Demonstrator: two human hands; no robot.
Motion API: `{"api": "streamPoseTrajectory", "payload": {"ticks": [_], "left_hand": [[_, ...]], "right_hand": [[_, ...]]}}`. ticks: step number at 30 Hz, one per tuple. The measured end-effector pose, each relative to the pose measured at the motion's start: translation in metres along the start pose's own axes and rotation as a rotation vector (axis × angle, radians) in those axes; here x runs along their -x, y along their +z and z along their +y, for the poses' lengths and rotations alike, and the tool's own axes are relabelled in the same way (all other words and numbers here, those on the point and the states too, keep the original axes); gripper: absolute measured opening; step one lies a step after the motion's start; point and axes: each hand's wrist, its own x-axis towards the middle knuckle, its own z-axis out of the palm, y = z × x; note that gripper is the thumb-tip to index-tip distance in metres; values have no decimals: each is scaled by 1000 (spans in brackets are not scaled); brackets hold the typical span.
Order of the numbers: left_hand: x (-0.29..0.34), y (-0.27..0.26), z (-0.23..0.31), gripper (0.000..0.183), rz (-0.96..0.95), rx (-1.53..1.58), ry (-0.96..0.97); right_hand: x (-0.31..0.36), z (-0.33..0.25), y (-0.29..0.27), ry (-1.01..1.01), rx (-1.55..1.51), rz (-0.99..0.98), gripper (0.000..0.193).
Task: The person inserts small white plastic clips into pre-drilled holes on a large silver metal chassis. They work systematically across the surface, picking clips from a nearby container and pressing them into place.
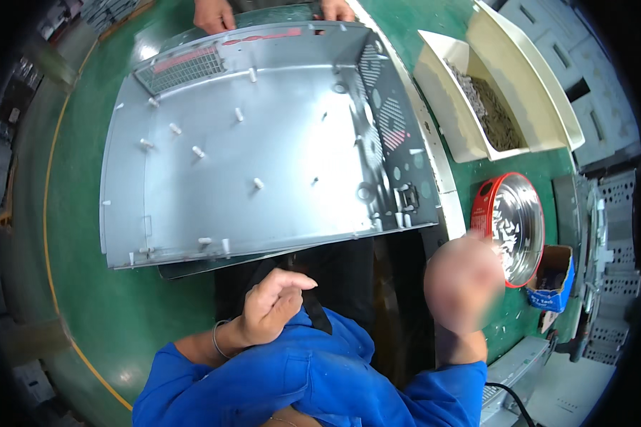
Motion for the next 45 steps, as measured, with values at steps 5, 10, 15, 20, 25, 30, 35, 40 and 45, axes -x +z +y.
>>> {"api": "streamPoseTrajectory", "payload": {"ticks": [5, 10, 15, 20, 25, 30, 35, 40, 45], "left_hand": [[10, -26, 33, 30, -43, -250, 175], [40, -48, 29, 26, 258, -322, 145], [77, -69, 26, 12, 458, -121, 73], [98, -83, 31, 18, 662, -78, 65], [111, -96, 35, 30, 745, 13, 176], [93, -95, 44, 18, 890, 147, -41], [83, -92, 51, 16, 900, 151, -24], [82, -97, 50, 17, 879, 137, -34], [79, -99, 48, 21, 859, 114, -30]], "right_hand": [[32, 63, 62, 338, 85, -316, 10], [46, 123, 107, 597, -294, -157, 13], [52, 148, 141, 718, -282, -259, 16], [48, 162, 158, 772, -254, -449, 13], [57, 166, 156, 893, -17, -676, 10], [57, 168, 138, 916, 40, -638, 10], [60, 168, 125, 961, 60, -618, 10], [61, 171, 117, 946, 137, -676, 9], [59, 176, 106, 906, 179, -645, 9]]}}
